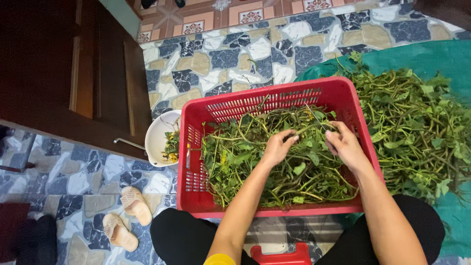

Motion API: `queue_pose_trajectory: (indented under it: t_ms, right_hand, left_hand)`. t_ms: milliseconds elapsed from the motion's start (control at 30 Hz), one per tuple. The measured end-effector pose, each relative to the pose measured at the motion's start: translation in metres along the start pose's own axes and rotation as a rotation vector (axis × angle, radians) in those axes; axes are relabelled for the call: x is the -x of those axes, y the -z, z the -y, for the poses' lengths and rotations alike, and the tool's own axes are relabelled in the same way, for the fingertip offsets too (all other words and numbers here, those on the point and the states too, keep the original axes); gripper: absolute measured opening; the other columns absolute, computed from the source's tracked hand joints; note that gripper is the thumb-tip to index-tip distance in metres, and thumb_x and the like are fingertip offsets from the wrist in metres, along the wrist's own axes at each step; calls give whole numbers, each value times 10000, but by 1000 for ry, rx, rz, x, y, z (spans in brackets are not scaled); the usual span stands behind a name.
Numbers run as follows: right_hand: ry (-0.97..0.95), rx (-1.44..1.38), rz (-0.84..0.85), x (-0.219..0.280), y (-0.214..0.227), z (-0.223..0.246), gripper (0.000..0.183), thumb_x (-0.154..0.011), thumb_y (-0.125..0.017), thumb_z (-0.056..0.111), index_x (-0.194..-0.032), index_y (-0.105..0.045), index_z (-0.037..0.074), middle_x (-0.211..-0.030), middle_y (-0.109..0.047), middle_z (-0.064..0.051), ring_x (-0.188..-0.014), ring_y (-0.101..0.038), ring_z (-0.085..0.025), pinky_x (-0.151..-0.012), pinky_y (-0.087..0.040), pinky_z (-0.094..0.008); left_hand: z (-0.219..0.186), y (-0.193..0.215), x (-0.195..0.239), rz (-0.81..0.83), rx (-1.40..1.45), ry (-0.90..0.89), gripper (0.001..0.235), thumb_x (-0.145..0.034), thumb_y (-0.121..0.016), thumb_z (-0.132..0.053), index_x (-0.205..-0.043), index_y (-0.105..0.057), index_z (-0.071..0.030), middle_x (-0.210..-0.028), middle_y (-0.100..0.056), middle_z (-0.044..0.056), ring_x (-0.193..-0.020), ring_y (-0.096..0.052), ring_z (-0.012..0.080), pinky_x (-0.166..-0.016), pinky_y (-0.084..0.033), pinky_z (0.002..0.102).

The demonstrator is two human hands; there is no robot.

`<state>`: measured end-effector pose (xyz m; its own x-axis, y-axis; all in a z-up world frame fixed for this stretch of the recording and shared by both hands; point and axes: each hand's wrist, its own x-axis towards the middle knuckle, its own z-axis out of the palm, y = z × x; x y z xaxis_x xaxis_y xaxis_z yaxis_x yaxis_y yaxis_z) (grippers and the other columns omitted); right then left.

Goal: The person sorts through a pile of green leafy vegetables using a knife to trim stems and separating usable leaves into a red plastic basket.

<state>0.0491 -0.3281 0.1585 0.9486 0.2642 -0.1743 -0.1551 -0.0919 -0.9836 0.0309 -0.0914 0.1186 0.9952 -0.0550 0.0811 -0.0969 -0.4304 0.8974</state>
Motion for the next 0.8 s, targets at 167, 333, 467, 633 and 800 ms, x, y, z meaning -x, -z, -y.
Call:
queue_pose_trajectory:
  t_ms: [167, 333, 467, 633, 800]
  right_hand:
    - [32, -8, 45, 1, -2, 7, 563, -1006, -526, 206, -1522, -339, 78, -658, -468, 3, -563, -426, -90, -502, -350, -253]
    - [18, 78, 91, 6, 2, 13, 631, -1007, -569, 200, -1582, -323, 115, -690, -442, -24, -604, -404, -115, -536, -341, -274]
    - [145, 452, -118, 5, 2, 14, 508, -974, -624, 242, -1410, -442, 56, -894, -717, -121, -777, -663, -244, -681, -506, -378]
    - [303, 810, -439, 1, 5, 6, 458, -997, -677, 277, -1348, -511, 35, -998, -729, -212, -865, -694, -412, -738, -507, -508]
    - [364, 677, -588, -9, 26, -13, 394, -1052, -653, 226, -1355, -512, 18, -962, -723, -178, -820, -691, -337, -722, -519, -457]
  left_hand:
    - [8, -10, -1, -77, -108, -27, 373, -1018, -635, -319, -1271, -705, -54, -1197, -725, 181, -1073, -686, 335, -929, -515, 434]
    - [-12, -12, -8, -37, -69, -13, 352, -1021, -597, -291, -1250, -692, -42, -1182, -736, 139, -1032, -720, 312, -911, -546, 417]
    - [-34, -8, -5, -30, -147, -30, 346, -991, -621, -264, -1240, -694, -35, -1174, -722, 147, -1016, -698, 329, -884, -527, 446]
    - [-61, -9, -1, 20, -321, 5, 275, -987, -612, -263, -1150, -738, -81, -1108, -749, 104, -971, -710, 300, -822, -550, 446]
    - [-96, -26, 0, 38, -261, -106, 238, -1004, -625, -278, -1140, -751, -129, -1044, -771, 82, -885, -725, 278, -808, -569, 432]
